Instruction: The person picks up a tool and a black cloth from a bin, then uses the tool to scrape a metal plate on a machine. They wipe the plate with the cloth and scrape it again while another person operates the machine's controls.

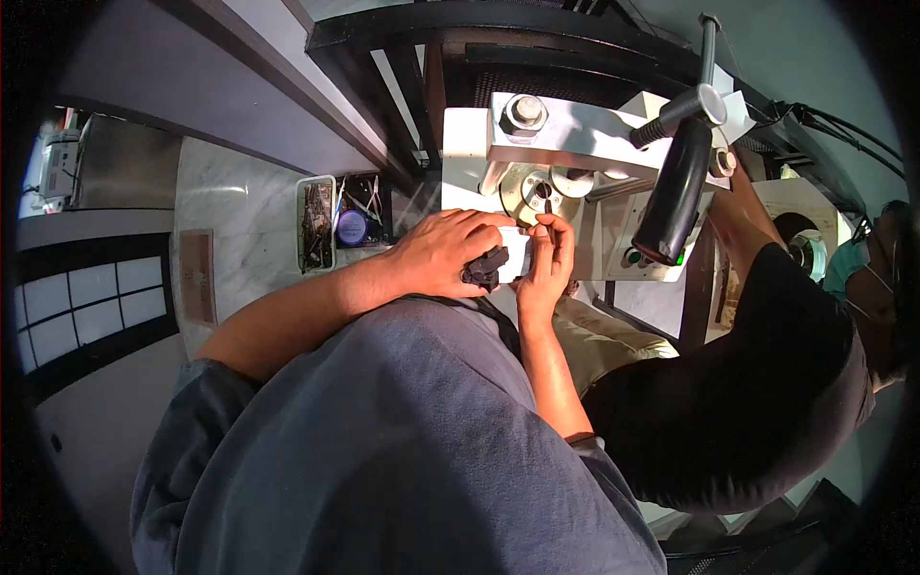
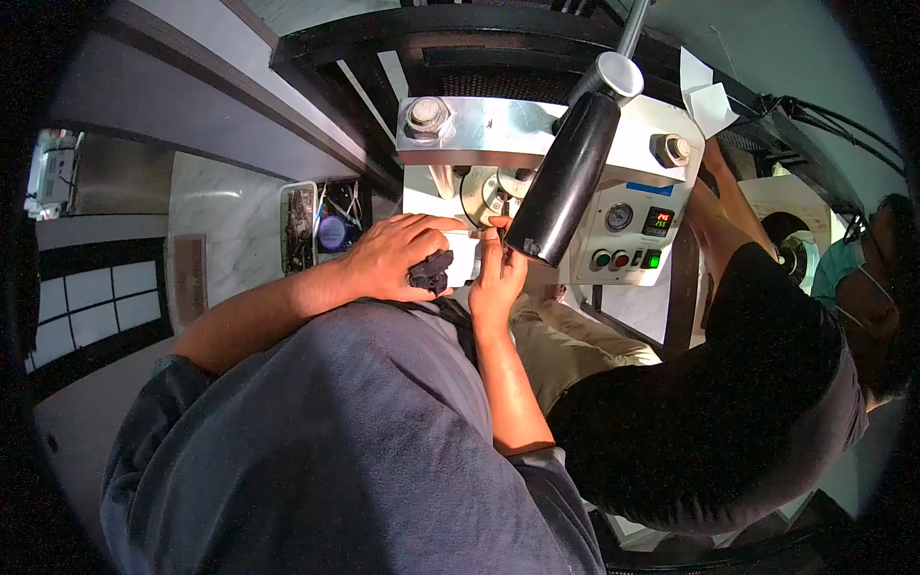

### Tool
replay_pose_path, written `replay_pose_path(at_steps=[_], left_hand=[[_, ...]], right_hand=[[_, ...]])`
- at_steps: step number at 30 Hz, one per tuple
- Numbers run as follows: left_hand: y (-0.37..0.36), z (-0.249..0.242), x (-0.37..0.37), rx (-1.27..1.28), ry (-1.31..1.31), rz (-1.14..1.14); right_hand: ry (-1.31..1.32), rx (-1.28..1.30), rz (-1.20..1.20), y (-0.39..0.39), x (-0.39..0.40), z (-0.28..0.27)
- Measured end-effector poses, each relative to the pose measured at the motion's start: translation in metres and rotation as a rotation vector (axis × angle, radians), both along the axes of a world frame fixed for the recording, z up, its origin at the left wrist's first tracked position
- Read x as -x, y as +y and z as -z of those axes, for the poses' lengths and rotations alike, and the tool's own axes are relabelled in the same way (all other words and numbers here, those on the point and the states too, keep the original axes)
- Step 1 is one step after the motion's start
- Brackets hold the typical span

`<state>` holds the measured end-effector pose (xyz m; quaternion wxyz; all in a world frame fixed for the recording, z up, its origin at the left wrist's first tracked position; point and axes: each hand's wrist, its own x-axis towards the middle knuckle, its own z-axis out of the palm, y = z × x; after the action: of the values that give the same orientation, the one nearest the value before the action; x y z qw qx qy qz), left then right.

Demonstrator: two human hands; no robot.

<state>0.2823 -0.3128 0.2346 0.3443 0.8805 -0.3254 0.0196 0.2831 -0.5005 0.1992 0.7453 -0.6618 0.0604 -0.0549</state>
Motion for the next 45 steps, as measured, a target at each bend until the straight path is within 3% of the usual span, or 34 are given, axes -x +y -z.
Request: replay_pose_path(at_steps=[45], left_hand=[[0.0006, 0.0003, -0.0001, -0.004, 0.000, 0.003]], right_hand=[[0.017, -0.041, -0.003, 0.0025, 0.0001, -0.0067]])
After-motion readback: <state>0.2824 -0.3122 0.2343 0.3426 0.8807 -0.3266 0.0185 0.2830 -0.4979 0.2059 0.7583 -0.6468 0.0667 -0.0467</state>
